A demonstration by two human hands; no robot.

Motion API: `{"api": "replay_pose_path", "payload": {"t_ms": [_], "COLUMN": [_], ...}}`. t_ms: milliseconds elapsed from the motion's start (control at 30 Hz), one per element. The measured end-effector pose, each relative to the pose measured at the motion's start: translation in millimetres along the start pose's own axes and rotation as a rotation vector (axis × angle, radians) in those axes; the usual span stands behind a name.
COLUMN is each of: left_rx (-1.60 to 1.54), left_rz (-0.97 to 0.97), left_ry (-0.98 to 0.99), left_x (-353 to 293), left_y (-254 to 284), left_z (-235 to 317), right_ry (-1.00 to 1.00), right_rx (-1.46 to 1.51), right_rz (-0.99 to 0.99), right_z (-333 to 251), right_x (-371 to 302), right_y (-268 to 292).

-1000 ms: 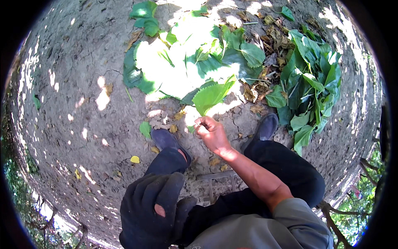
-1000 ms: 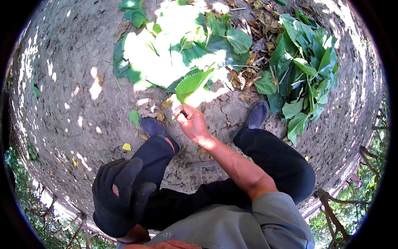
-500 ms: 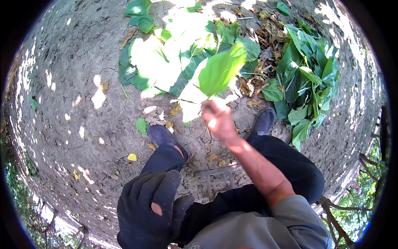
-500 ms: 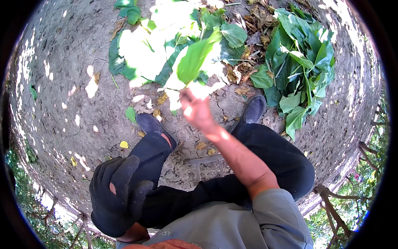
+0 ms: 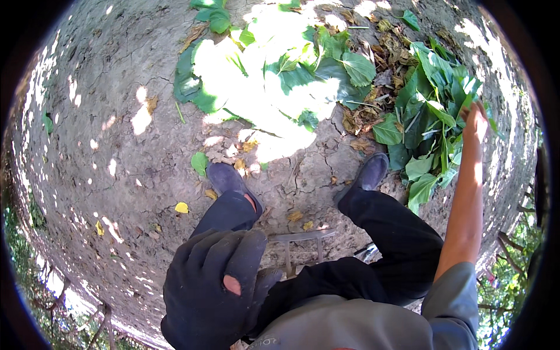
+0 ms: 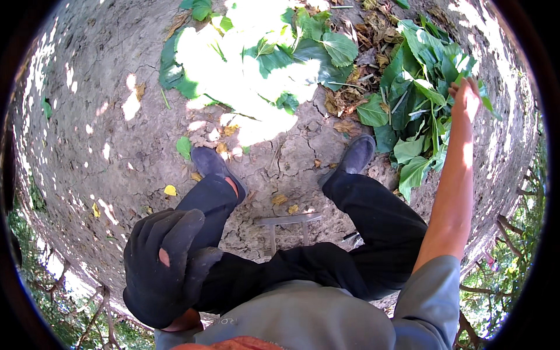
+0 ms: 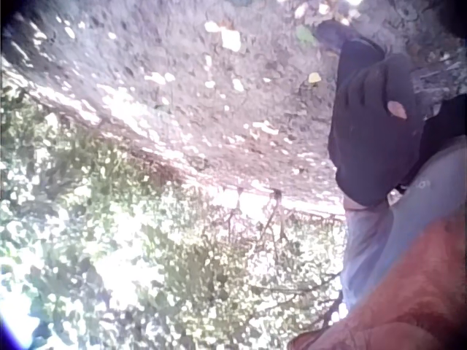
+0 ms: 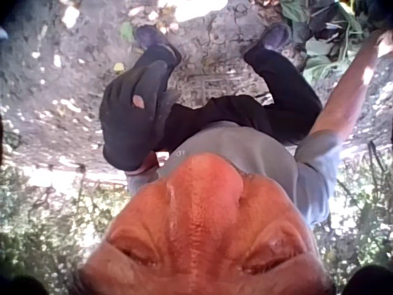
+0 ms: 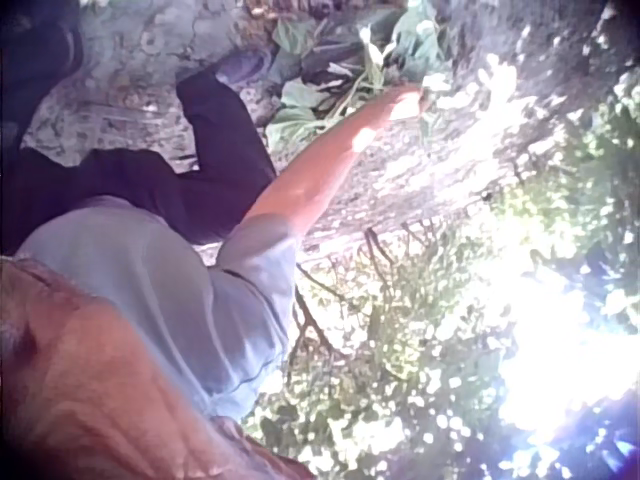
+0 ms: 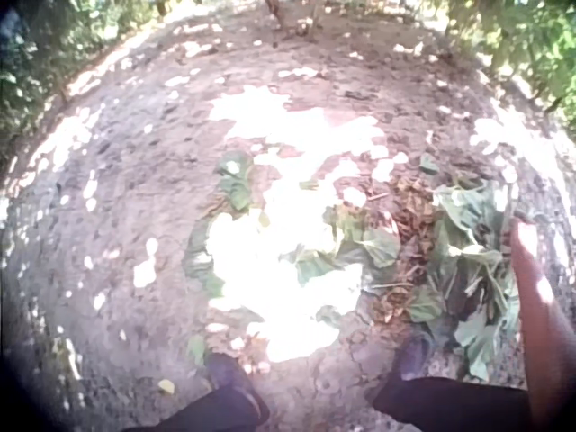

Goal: The person sits on the ground and sorts through a pile of green leaves. They pick up leaves one by one, inspect them, and place them back onto the pile or the ground.

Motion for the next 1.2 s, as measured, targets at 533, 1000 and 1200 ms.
{"api": "replay_pose_path", "payload": {"t_ms": [533, 1000, 1200], "left_rx": [0.01, -0.016, -0.028], "left_rz": [-0.036, -0.048, -0.058], "left_ry": [0.051, 0.064, 0.144], "left_x": [5.0, 15.0, 21.7], "left_y": [-3.3, 2.3, 0.3], "left_z": [-11.2, -20.4, -21.3], "right_ry": [-0.459, 0.339, 0.539], "right_rx": [0.009, -0.505, -0.752], "right_rz": [-0.926, -0.794, -0.804], "right_z": [-14.5, -33.2, -12.4], "right_x": [-347.4, -259.8, -185.9], "right_y": [-255.0, -309.8, -298.9]}}
Point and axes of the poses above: each hand's wrist, its own x-axis towards the middle knuckle, its own y-axis out of the back of the hand, z = x × y, the point moved 3 cm from there along x, towards the middle knuckle, and after that the axes turned 12 degrees about y, right-handed, at the moved point
